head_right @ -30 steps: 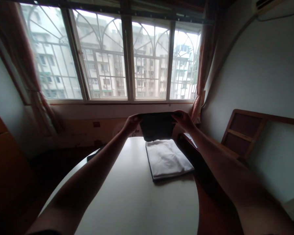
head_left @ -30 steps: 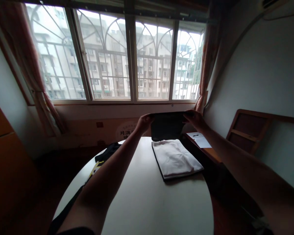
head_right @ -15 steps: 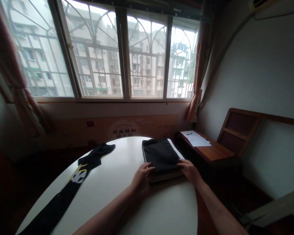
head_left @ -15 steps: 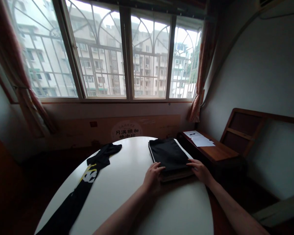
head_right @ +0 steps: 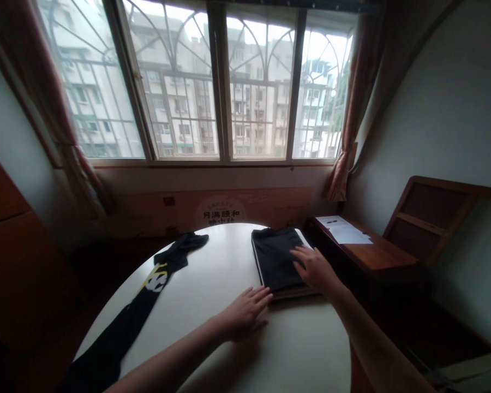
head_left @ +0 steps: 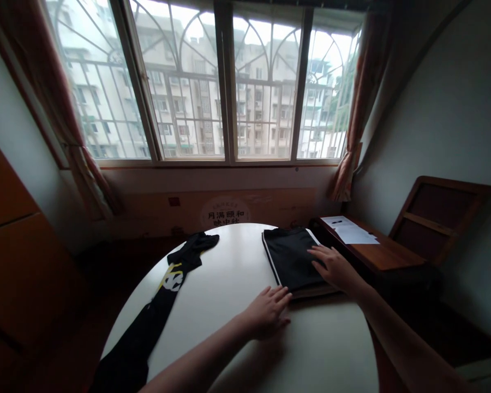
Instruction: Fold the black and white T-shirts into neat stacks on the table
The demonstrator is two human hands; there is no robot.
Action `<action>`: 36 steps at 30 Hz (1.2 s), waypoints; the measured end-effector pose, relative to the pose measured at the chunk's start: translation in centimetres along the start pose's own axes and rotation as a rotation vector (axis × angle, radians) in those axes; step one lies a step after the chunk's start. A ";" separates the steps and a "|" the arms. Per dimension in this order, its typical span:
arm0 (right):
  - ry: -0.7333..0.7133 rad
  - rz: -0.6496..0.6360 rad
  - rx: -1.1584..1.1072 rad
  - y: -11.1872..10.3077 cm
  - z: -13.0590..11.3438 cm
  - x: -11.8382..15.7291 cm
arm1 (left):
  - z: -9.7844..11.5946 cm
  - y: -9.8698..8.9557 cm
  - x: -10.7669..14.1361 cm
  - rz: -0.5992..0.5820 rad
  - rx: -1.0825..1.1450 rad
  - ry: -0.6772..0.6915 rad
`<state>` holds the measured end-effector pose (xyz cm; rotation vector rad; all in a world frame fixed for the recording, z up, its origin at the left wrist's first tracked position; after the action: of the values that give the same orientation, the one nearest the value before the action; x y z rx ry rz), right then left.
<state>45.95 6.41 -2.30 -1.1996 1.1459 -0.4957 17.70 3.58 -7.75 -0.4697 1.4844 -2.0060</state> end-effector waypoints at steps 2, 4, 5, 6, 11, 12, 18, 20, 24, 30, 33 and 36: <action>-0.032 0.009 -0.020 1.7 -1.0 -1.7 | 0.7 -1.1 1.3 -0.017 -0.003 -0.010; 0.016 -0.092 -0.012 4.6 -1.3 -2.2 | 0.3 -2.6 2.8 0.007 -0.008 -0.064; 0.055 -0.156 0.000 6.2 -1.2 -2.0 | -0.4 -3.4 3.7 0.033 -0.011 -0.119; 0.089 -0.213 0.015 7.7 -1.0 -1.6 | -1.6 -4.2 4.8 0.068 -0.014 -0.189; 0.144 -0.307 0.090 11.4 0.1 0.1 | -11.5 -8.3 13.8 0.327 -0.110 -0.659; 0.146 -0.315 0.090 11.5 0.1 0.2 | -13.5 -8.9 16.0 0.357 -0.149 -0.775; 0.209 0.128 0.071 9.2 -2.8 -1.3 | -19.1 -10.2 24.2 0.292 -0.139 -1.049; 0.111 0.322 0.013 8.0 -5.7 -2.2 | -18.8 -9.6 24.4 0.244 -0.120 -1.046; -0.087 0.332 -0.252 6.2 -12.9 -4.4 | -15.9 -8.1 22.8 0.080 -0.186 -1.011; -0.112 0.000 -0.582 7.5 -20.3 -6.8 | -7.0 -6.7 22.0 -0.099 -0.086 -0.868; -0.088 -0.126 -0.659 9.6 -22.0 -7.7 | -2.1 -4.6 22.8 -0.163 -0.006 -0.757; -0.032 -0.203 -0.708 11.7 -22.8 -8.8 | 1.0 -3.7 24.0 -0.225 0.060 -0.577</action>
<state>19.43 7.09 -7.66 -1.9400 1.2180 -0.2145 -0.88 -11.92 -5.49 -1.1210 1.0438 -1.8471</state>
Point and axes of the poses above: each hand's wrist, its own x-axis away from the middle knuckle, its own y-axis out of the palm, z = x × y, the point moved 2 cm from there along -x, towards the middle knuckle, and after that the axes turned 10 degrees about -y, right-handed, at the moved point
